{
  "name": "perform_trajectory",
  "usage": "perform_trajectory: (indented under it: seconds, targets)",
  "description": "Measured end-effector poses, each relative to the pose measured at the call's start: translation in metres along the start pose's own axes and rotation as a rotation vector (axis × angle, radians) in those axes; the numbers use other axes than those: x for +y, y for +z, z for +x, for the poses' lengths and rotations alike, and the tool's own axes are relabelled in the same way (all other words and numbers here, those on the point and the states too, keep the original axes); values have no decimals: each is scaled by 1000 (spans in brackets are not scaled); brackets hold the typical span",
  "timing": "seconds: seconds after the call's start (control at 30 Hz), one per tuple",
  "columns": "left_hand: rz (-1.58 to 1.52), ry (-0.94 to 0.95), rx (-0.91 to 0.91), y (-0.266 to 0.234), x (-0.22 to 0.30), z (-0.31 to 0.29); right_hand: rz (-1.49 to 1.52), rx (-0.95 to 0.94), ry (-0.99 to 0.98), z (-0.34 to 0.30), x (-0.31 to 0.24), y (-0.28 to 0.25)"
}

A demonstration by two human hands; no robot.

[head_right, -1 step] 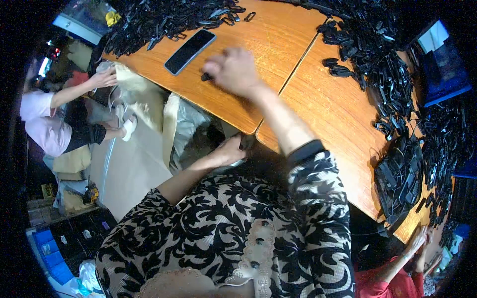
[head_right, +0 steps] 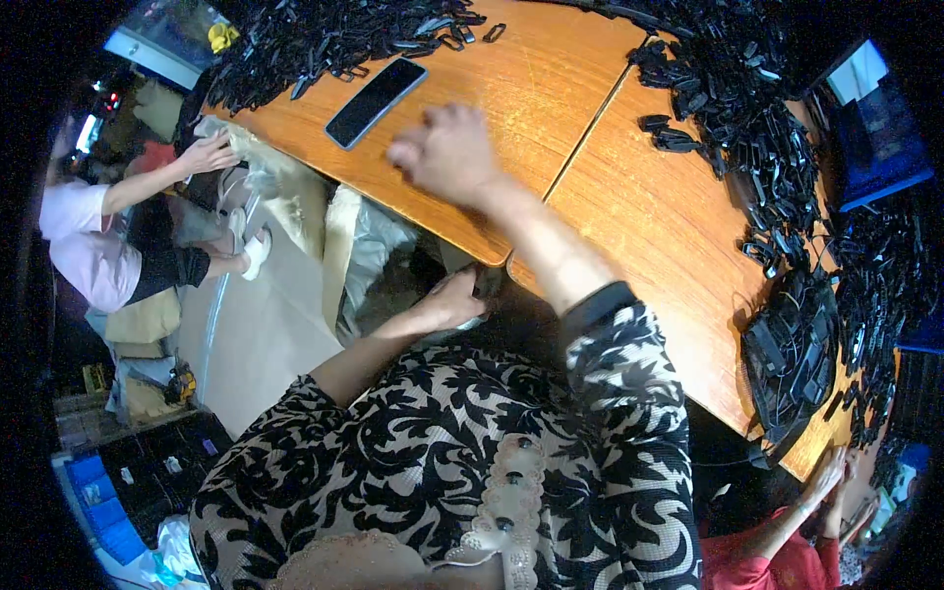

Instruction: The person assembles plastic components by fitting small black pieces together by hand and placing the assembled units on the table.

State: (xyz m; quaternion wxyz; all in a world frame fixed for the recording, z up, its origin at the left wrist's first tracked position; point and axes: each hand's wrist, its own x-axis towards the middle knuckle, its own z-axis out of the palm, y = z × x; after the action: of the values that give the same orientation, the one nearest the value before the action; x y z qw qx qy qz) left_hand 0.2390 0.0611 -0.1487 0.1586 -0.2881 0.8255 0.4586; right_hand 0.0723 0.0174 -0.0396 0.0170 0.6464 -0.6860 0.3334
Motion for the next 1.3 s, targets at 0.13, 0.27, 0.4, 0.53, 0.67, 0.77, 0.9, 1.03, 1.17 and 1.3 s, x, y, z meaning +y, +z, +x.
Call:
perform_trajectory:
  seconds: [0.13,0.27,0.4,0.53,0.67,0.77,0.9,1.03,1.17,1.3]
  targets:
    - [-15,50,-56,-13,20,-18,-23,-133,-143,-40,-61,4]
    - [35,116,-60,-9,15,-19,-2,-189,-309,-71,-73,9]
    - [98,207,-22,-6,6,-26,313,-113,-385,-84,-66,-31]
    - [73,113,-48,-13,12,-31,83,57,-215,-99,-4,-103]
    - [381,384,-268,-65,64,-66,-543,224,182,-125,91,-165]
    - [262,643,-488,-120,145,-78,-652,298,267,-159,133,-180]
    - [286,907,-103,-139,192,-19,-556,333,332,-168,120,-176]
    - [359,1034,500,-116,243,101,-558,438,269,-164,109,-175]
    - [627,1065,500,-95,251,156,-523,659,372,-161,115,-178]
    - [515,952,403,-97,245,151,-250,678,477,-163,116,-183]
